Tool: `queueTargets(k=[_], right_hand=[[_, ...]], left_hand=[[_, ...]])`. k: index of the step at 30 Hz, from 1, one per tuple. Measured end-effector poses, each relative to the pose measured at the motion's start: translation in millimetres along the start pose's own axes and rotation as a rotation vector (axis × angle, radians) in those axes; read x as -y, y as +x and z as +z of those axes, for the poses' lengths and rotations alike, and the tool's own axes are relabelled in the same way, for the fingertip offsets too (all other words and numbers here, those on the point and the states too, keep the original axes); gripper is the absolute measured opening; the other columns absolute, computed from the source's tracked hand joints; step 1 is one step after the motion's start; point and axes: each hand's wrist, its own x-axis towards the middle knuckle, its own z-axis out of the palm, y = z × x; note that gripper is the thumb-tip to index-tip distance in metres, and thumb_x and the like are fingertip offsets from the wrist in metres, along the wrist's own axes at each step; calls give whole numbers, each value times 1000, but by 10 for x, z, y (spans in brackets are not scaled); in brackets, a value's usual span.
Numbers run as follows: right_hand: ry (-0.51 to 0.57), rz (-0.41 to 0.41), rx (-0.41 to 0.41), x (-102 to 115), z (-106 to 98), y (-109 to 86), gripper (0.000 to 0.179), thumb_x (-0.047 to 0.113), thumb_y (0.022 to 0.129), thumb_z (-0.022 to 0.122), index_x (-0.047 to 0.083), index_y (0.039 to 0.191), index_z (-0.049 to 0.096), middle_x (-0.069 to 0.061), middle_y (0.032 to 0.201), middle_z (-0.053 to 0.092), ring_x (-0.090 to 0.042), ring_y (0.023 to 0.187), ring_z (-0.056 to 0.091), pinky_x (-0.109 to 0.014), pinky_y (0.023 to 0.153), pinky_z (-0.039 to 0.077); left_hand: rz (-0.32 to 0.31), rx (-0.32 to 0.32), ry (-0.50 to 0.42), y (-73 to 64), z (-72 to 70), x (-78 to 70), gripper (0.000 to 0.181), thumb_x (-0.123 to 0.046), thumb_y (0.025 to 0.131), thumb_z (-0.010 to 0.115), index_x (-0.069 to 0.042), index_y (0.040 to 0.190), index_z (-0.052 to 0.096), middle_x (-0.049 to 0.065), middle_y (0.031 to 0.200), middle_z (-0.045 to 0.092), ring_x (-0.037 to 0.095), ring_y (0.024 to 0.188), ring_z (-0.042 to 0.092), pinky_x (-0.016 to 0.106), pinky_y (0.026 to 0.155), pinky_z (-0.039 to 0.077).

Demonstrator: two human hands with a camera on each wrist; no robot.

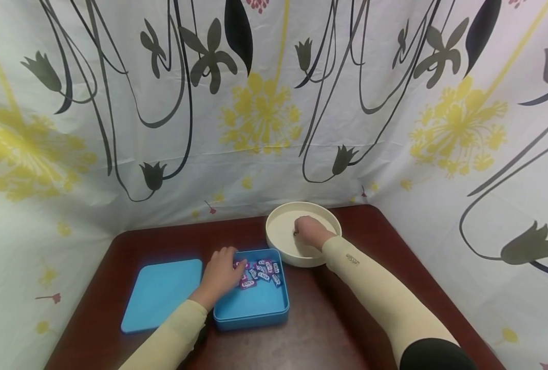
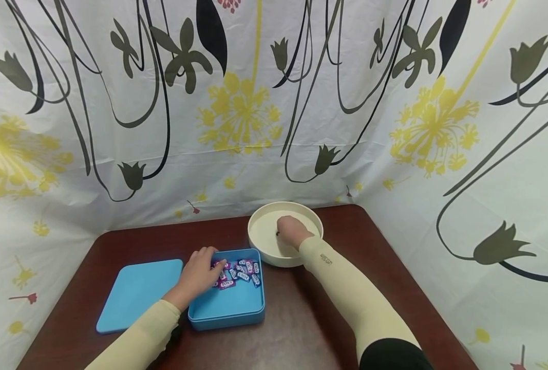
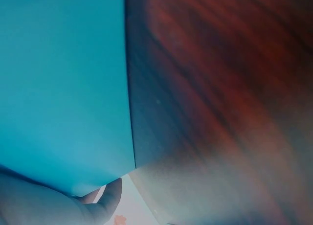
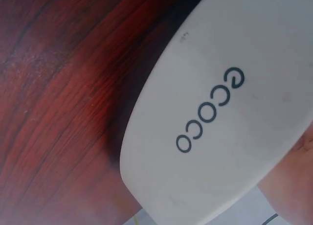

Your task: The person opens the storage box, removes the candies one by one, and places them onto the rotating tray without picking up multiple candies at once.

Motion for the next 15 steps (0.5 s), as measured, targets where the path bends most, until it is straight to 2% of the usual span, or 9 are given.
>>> queueTargets(k=[2,5,6,9,11,12,13,15], right_hand=[[4,-9,-3,-65,36,32,6,9,91,80,10,88,75,-1,79,66,-22,74,57,-36,71,49],[16,15,8,43,-74,-71,5,9,92,81,10,91,76,-3,84,70,-23,79,61,-38,78,53],[26,-15,-8,6,-76,-77,6,11,91,82,10,92,76,-2,86,70,-22,80,60,-37,78,53],[36,-9,-18,173,-237,-239,5,10,93,81,8,95,76,-4,89,72,-23,83,62,-40,85,55],[32,-48,-55,207,-281,-312,6,12,94,79,8,95,75,-4,89,72,-21,82,61,-40,85,56],[39,-92,-87,131,-224,-276,9,17,95,79,9,96,75,-3,90,73,-20,82,61,-38,85,56],[28,-76,-85,248,-297,-355,8,15,97,77,7,96,75,-5,91,73,-21,83,63,-41,87,57],[39,-87,-93,344,-382,-449,9,14,97,76,5,98,75,-7,93,75,-23,85,65,-44,91,58]], left_hand=[[-1,2,1,-1,0,0,54,-43,105,75,-10,146,64,11,133,67,31,122,61,54,101,62],[1,4,3,4,-1,-1,54,-43,105,75,-9,145,64,12,133,67,31,122,61,55,102,61],[1,3,3,6,-1,0,54,-43,105,75,-9,145,64,12,133,67,31,122,61,55,102,61],[3,3,4,7,-4,-2,54,-43,105,75,-9,145,64,12,133,67,32,122,61,55,102,61],[3,3,5,7,-3,-1,54,-43,105,75,-9,145,64,12,133,67,32,122,61,55,102,61],[4,4,5,6,-2,-2,54,-43,105,75,-9,145,64,12,133,67,32,122,61,55,102,61],[3,6,5,6,-2,-3,54,-43,105,75,-9,145,64,12,133,67,32,122,61,55,102,61],[6,6,6,3,-3,-6,53,-42,105,75,-9,144,64,12,132,67,32,121,61,55,101,61]])
